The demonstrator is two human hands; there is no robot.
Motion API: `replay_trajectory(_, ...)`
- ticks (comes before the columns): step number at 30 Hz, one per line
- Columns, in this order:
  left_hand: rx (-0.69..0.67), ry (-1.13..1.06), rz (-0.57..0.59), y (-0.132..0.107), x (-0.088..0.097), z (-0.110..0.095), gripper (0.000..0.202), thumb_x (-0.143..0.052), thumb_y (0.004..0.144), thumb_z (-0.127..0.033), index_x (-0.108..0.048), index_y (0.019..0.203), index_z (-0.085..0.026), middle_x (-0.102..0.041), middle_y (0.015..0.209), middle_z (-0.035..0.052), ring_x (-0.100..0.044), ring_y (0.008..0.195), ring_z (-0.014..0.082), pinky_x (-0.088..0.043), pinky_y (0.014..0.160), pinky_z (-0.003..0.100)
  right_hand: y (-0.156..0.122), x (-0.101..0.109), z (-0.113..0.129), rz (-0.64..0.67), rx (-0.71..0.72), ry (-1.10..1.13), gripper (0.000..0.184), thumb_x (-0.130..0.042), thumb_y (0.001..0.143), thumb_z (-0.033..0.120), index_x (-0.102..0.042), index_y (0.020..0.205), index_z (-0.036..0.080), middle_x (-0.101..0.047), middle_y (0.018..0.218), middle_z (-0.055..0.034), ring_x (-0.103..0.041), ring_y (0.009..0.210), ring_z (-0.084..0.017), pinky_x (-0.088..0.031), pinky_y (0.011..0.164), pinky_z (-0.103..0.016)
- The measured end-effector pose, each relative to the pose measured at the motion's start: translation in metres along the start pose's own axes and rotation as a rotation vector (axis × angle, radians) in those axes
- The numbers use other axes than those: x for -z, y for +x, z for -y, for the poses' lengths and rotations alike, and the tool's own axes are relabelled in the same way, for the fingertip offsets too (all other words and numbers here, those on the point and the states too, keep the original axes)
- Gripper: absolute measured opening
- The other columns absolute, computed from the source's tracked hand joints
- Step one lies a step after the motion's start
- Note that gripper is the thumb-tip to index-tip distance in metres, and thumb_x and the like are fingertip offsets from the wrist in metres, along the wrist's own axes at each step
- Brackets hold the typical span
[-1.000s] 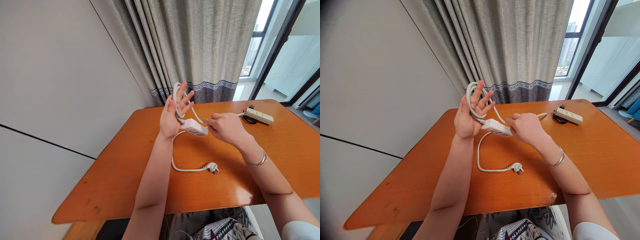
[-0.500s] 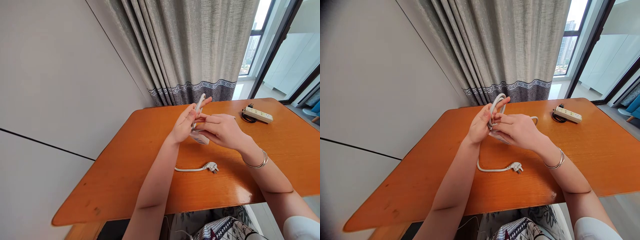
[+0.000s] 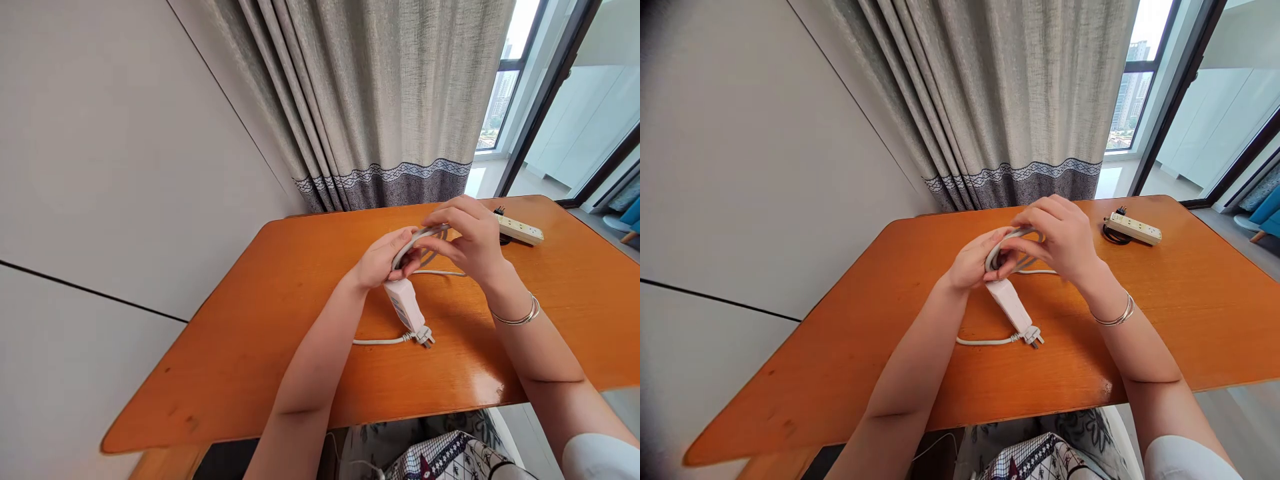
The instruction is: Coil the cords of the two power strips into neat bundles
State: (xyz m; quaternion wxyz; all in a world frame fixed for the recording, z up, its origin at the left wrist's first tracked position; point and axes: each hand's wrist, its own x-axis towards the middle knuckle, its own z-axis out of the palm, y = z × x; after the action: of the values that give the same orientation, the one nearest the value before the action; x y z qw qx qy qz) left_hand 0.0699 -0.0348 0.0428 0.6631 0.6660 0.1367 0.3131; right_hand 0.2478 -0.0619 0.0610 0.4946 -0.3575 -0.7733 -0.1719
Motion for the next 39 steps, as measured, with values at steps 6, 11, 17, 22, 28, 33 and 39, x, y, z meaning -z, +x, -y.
replay_trajectory(6,0.018,-0.052,0.017,0.000,-0.005,-0.001,0.058,-0.051,0.085,-0.075,-0.044,0.070,-0.019,-0.040,0.042,-0.0083,-0.020,0.031,0.0031,-0.016,0.034,0.018,-0.002,-0.003,-0.015,-0.022,-0.056,0.124,0.036,-0.057,0.097,0.042,-0.068,0.070,0.020,-0.057,0.059,0.0002,-0.049,0.055,-0.011,-0.037,0.055,-0.026)
replay_trajectory(11,0.036,-0.253,-0.070,0.001,-0.008,-0.008,0.054,-0.054,0.088,-0.068,-0.041,0.068,-0.019,-0.030,0.044,-0.0115,-0.014,0.031,0.0012,-0.014,0.033,0.015,0.000,-0.005,-0.014,0.037,-0.202,0.325,0.036,-0.053,0.097,0.048,-0.068,0.083,0.019,-0.062,0.069,-0.0007,-0.055,0.064,-0.012,-0.041,0.062,-0.026)
replay_trajectory(17,0.108,-0.477,-0.196,0.000,-0.008,-0.015,0.054,-0.038,0.099,-0.059,-0.037,0.064,-0.019,-0.021,0.044,-0.0119,-0.011,0.029,0.0017,-0.018,0.032,0.014,0.000,-0.012,-0.011,0.198,-0.511,0.830,0.047,-0.051,0.093,0.065,-0.061,0.085,0.019,-0.052,0.061,0.0042,-0.054,0.054,-0.010,-0.044,0.055,-0.024)
replay_trajectory(22,0.140,-0.537,-0.208,-0.001,-0.012,-0.016,0.054,-0.036,0.101,-0.057,-0.040,0.064,-0.018,-0.021,0.044,-0.0110,-0.014,0.029,0.0021,-0.019,0.033,0.014,0.002,-0.019,-0.003,0.139,-0.618,1.021,0.054,-0.060,0.083,0.072,-0.054,0.071,0.020,-0.031,0.052,0.0085,-0.028,0.045,-0.006,-0.025,0.042,-0.021)
replay_trajectory(28,0.171,-0.518,-0.181,0.000,-0.011,-0.018,0.060,-0.028,0.099,-0.064,-0.045,0.065,-0.018,-0.022,0.041,-0.0103,-0.016,0.028,0.0032,-0.018,0.032,0.015,0.002,-0.026,0.009,0.012,-0.677,1.020,0.055,-0.064,0.079,0.073,-0.051,0.066,0.021,-0.023,0.054,0.0094,-0.021,0.048,-0.007,-0.021,0.044,-0.022)
replay_trajectory(33,0.179,-0.522,-0.206,0.002,-0.013,-0.020,0.057,-0.029,0.100,-0.062,-0.039,0.064,-0.019,-0.022,0.041,-0.0109,-0.013,0.028,0.0025,-0.018,0.032,0.014,0.000,-0.028,0.009,-0.007,-0.676,1.010,0.055,-0.062,0.081,0.073,-0.052,0.067,0.021,-0.024,0.055,0.0087,-0.021,0.048,-0.007,-0.021,0.045,-0.023)
replay_trajectory(39,0.127,-0.526,-0.270,0.002,-0.019,-0.021,0.054,-0.031,0.102,-0.057,-0.036,0.064,-0.019,-0.023,0.040,-0.0114,-0.012,0.028,0.0025,-0.017,0.031,0.014,0.000,-0.027,0.006,0.001,-0.651,0.958,0.056,-0.058,0.082,0.075,-0.052,0.069,0.021,-0.031,0.056,0.0069,-0.029,0.050,-0.008,-0.025,0.044,-0.022)
